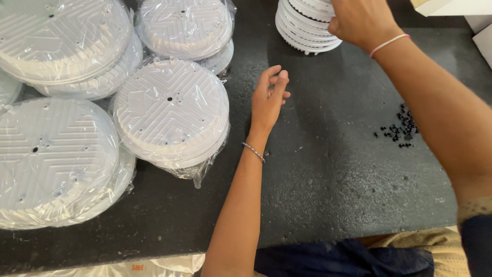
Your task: The person unwraps a round white plastic light fixture cover, wipes its inner surface with a cloth, places small black clips into holes on the cover, and wraps the finished cover in plastic sheeting. They repeat this cycle for several covers, setting completed ones on the workbench.
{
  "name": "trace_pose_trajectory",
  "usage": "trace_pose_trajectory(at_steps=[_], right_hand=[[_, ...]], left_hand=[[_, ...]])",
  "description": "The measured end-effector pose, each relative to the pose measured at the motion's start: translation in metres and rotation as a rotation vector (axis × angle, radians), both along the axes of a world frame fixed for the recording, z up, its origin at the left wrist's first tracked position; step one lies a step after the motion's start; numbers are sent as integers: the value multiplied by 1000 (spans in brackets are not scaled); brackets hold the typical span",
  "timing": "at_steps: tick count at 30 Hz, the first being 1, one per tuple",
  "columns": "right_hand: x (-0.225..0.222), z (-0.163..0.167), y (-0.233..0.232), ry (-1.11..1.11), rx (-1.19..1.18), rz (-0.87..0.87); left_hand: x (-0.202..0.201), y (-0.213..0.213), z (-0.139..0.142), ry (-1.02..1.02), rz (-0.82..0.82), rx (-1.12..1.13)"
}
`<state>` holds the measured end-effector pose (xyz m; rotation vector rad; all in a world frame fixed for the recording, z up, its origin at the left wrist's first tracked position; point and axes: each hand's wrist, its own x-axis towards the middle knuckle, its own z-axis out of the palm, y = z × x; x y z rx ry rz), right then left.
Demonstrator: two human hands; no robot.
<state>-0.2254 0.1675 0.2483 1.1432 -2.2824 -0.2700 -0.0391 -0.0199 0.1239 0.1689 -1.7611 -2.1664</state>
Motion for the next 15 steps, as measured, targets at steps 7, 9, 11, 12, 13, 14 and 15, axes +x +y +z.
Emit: trace_pose_trajectory(at_steps=[7, 9, 11, 12, 13, 14, 15], right_hand=[[18, 9, -6, -121, -137, 35], [31, 16, -14, -87, -173, 45], [48, 22, -28, -81, -244, 125], [57, 24, -38, -96, -301, 200], [68, 25, -49, -113, -359, 274], [78, 26, -63, -243, -401, 351], [89, 26, -79, -369, -444, 426]], left_hand=[[1, 3, 0, -8, 12, 38], [-1, 6, 0, -3, 11, 50], [-4, 6, 0, 12, 22, 33], [-6, 8, -1, 18, 23, 25], [-8, 10, -4, 26, 31, 23], [-11, 11, -8, 33, 37, 18], [-15, 12, -13, 44, 42, 11]])
